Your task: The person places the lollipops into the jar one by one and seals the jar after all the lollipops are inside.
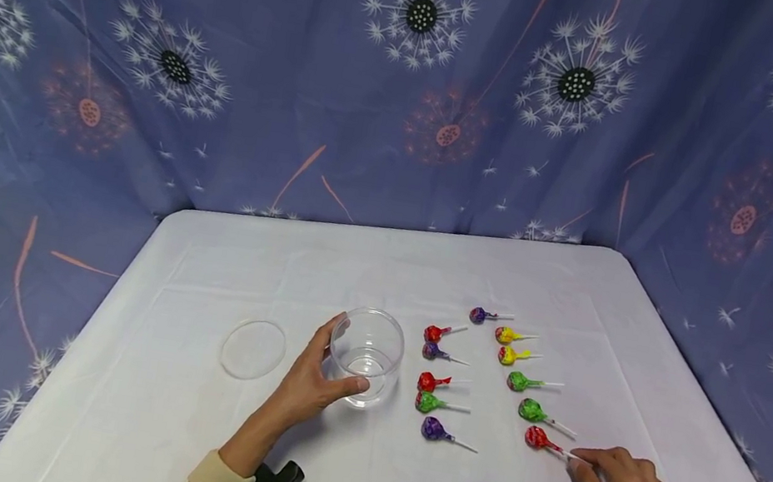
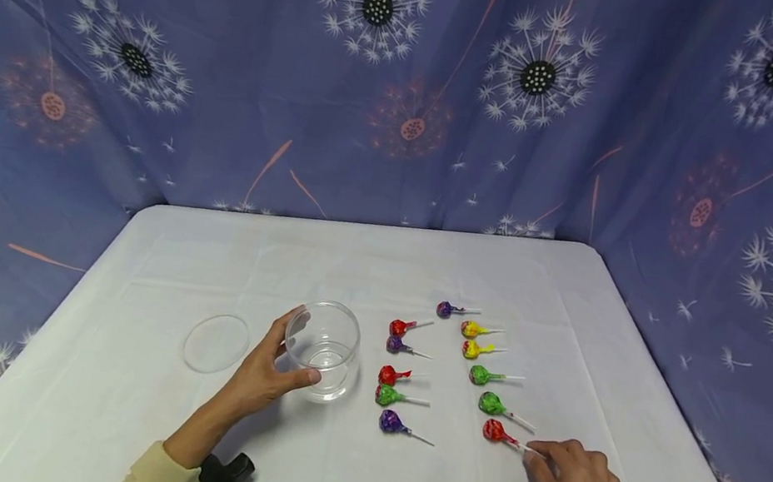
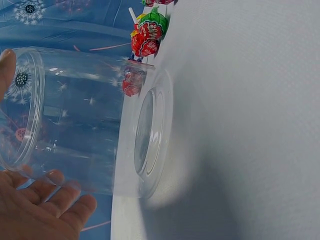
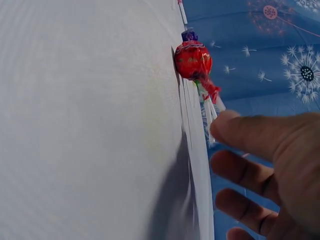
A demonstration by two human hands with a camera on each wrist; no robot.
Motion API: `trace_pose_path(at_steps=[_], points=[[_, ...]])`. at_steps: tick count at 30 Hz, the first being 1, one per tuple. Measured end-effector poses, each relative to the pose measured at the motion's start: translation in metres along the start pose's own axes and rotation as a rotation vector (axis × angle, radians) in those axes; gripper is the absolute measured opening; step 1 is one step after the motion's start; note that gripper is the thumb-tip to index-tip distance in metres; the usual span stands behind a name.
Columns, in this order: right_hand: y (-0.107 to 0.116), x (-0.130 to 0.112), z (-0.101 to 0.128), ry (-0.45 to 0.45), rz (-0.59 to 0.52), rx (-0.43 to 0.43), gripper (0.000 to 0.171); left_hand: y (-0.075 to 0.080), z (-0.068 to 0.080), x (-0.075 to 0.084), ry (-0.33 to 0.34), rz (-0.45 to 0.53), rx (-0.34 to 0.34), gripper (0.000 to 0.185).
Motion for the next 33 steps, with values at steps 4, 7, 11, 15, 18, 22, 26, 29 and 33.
trace_pose_path(at_steps=[4, 7, 11, 15, 18, 22, 26, 29, 33], points=[[-0.002, -0.004, -0.003, 0.009, -0.067, 0.024, 0.008, 0.003, 0.0, -0.001, 0.003, -0.001, 0.002, 0.098], [-0.002, -0.009, -0.006, 0.014, -0.105, 0.033, 0.006, 0.004, 0.0, -0.001, 0.002, -0.011, -0.002, 0.099], [0.003, -0.019, -0.015, 0.048, -0.137, 0.056, 0.005, 0.007, 0.001, 0.001, 0.009, -0.025, -0.005, 0.099], [0.011, -0.035, -0.029, 0.089, -0.174, 0.058, 0.004, 0.009, 0.003, 0.001, 0.031, -0.041, -0.002, 0.098], [0.017, -0.052, -0.039, 0.105, -0.202, 0.037, 0.005, 0.01, 0.004, 0.0, 0.041, -0.035, 0.0, 0.097], [0.021, -0.079, -0.051, 0.132, -0.248, 0.017, 0.006, 0.009, 0.005, -0.001, 0.049, -0.013, -0.013, 0.096], [0.02, -0.106, -0.061, 0.168, -0.307, -0.004, 0.007, 0.008, 0.004, -0.003, 0.047, -0.008, -0.031, 0.096], [0.018, -0.126, -0.069, 0.207, -0.358, -0.015, 0.006, 0.008, 0.002, -0.003, 0.029, -0.016, -0.035, 0.096], [0.015, -0.153, -0.08, 0.289, -0.417, -0.03, 0.006, 0.01, 0.0, -0.001, 0.011, -0.029, -0.038, 0.096]])
Point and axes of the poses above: each hand's wrist, its own z-axis away from the middle knuckle, its own y-axis out of the back of the hand, x = y × z, the point moved 2 cm from there along -z, towards the middle knuckle
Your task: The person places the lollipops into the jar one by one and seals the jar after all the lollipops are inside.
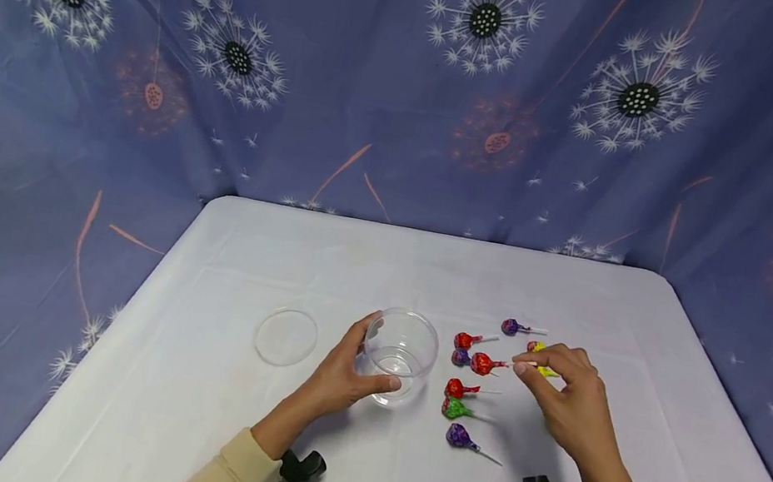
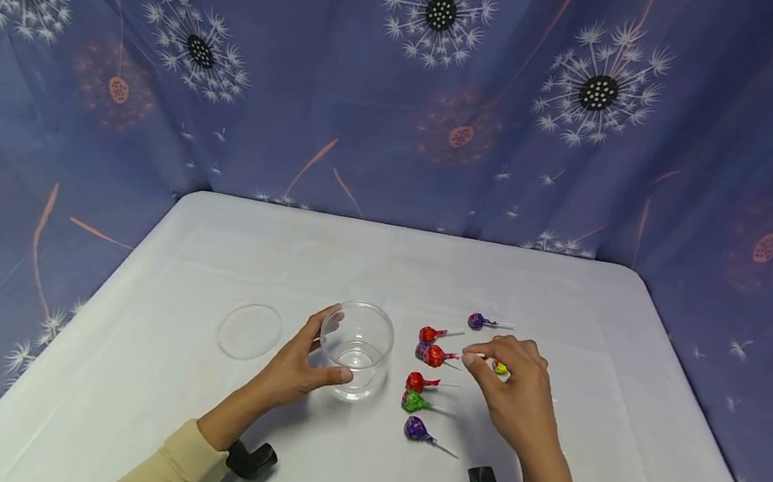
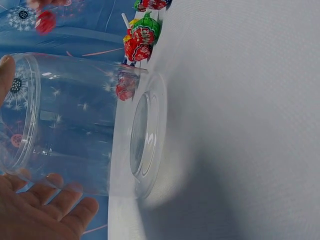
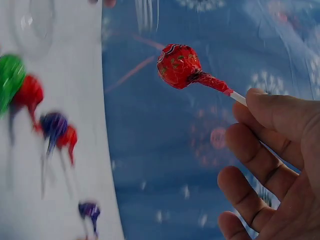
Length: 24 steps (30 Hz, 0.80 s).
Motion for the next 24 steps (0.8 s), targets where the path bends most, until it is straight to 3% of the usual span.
trace_pose_path(at_steps=[7, 14, 24], points=[[-0.019, -0.027, -0.026, 0.179, -0.042, -0.055, 0.009, -0.002, -0.001, 0.0, 0.013, 0.015, -0.016, 0.097], [-0.039, -0.05, -0.047, 0.28, -0.028, -0.174, 0.003, -0.003, -0.002, -0.001, 0.029, 0.032, -0.02, 0.095], [-0.07, -0.07, -0.06, 0.404, 0.115, -0.258, 0.004, 0.0, -0.004, -0.001, 0.018, 0.062, -0.037, 0.096]])
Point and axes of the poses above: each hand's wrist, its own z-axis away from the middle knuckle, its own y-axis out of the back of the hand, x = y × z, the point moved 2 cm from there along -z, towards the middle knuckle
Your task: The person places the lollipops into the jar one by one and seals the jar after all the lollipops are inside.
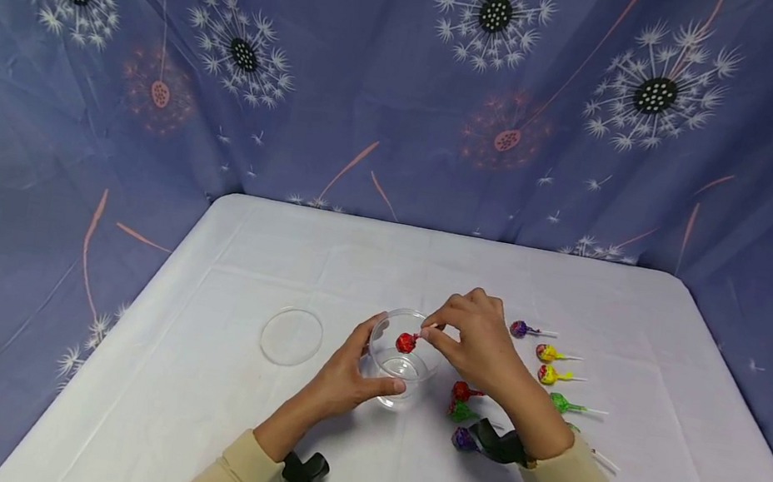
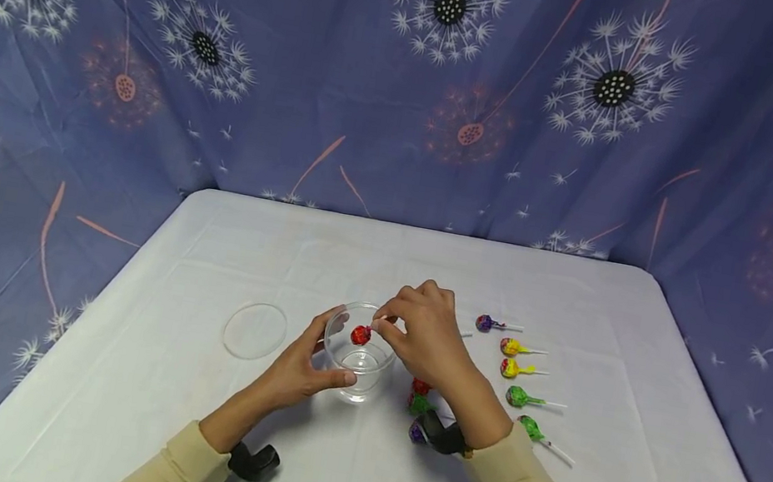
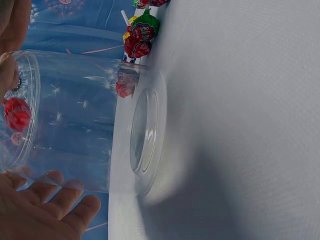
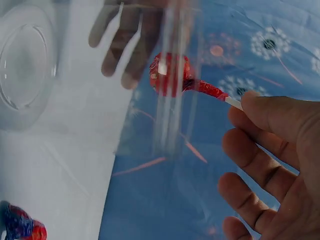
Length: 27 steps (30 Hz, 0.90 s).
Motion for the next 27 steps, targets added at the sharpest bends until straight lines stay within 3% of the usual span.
trace_pose_path(at_steps=[8, 10, 16, 27], points=[[-0.023, -0.007, -0.011, 0.065, 0.153, -0.082, 0.003, 0.001, 0.001, 0.001, -0.002, -0.025, -0.003, 0.093], [-0.027, -0.009, -0.012, 0.104, 0.194, -0.083, 0.005, 0.002, 0.003, 0.008, 0.002, -0.015, -0.012, 0.093], [-0.038, -0.015, -0.014, 0.187, 0.298, -0.081, 0.009, 0.002, 0.004, 0.004, -0.006, -0.018, -0.014, 0.094], [-0.046, -0.015, -0.015, 0.176, 0.289, -0.097, 0.01, 0.001, 0.003, -0.001, 0.001, -0.036, -0.006, 0.095]])
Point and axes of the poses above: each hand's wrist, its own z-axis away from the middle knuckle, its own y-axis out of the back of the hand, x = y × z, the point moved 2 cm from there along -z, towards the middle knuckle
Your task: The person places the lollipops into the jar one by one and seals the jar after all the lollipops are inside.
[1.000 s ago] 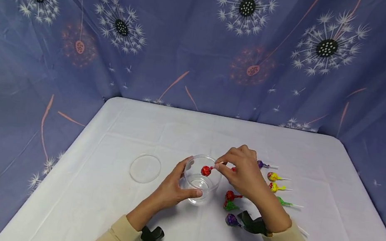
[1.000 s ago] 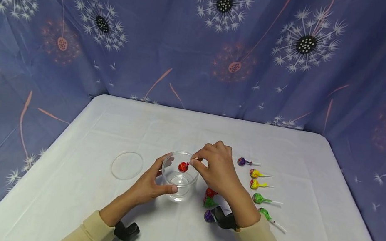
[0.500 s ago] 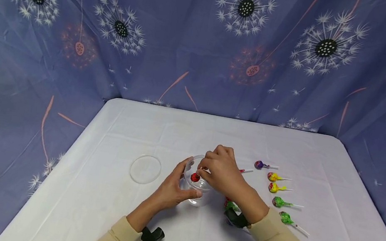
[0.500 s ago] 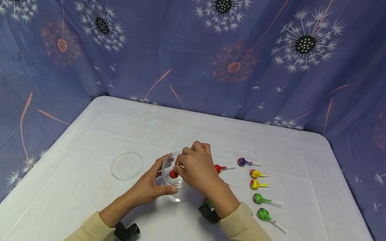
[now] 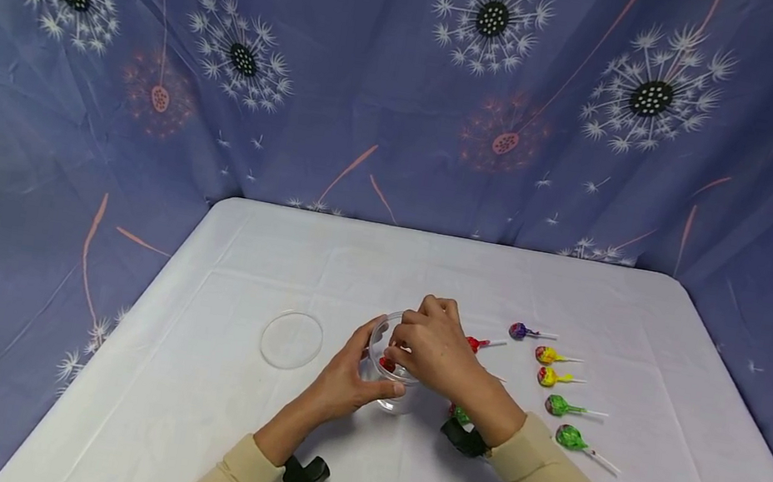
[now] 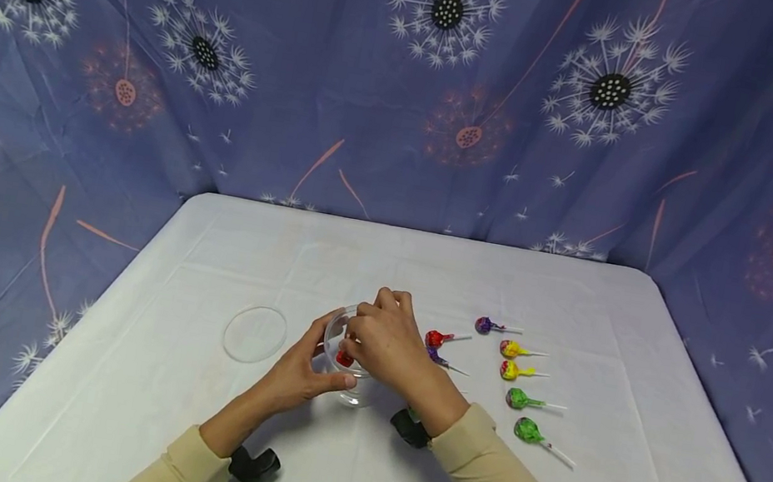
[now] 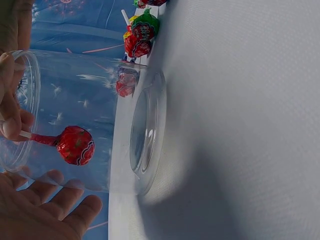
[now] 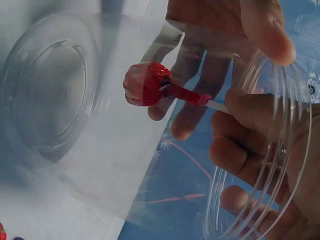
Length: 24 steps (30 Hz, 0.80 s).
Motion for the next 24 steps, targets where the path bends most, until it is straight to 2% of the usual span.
trace_pose_path(at_steps=[13, 18, 24], points=[[0.003, 0.003, 0.007, -0.036, -0.039, 0.033, 0.007, -0.002, -0.001, 0.004, 0.015, 0.042, -0.019, 0.093], [0.021, 0.01, 0.016, -0.106, -0.098, 0.069, 0.009, -0.004, 0.0, 0.002, 0.011, 0.017, 0.006, 0.092], [0.048, 0.025, 0.037, -0.163, -0.18, 0.16, 0.014, -0.005, 0.0, 0.001, 0.004, 0.027, 0.032, 0.092]])
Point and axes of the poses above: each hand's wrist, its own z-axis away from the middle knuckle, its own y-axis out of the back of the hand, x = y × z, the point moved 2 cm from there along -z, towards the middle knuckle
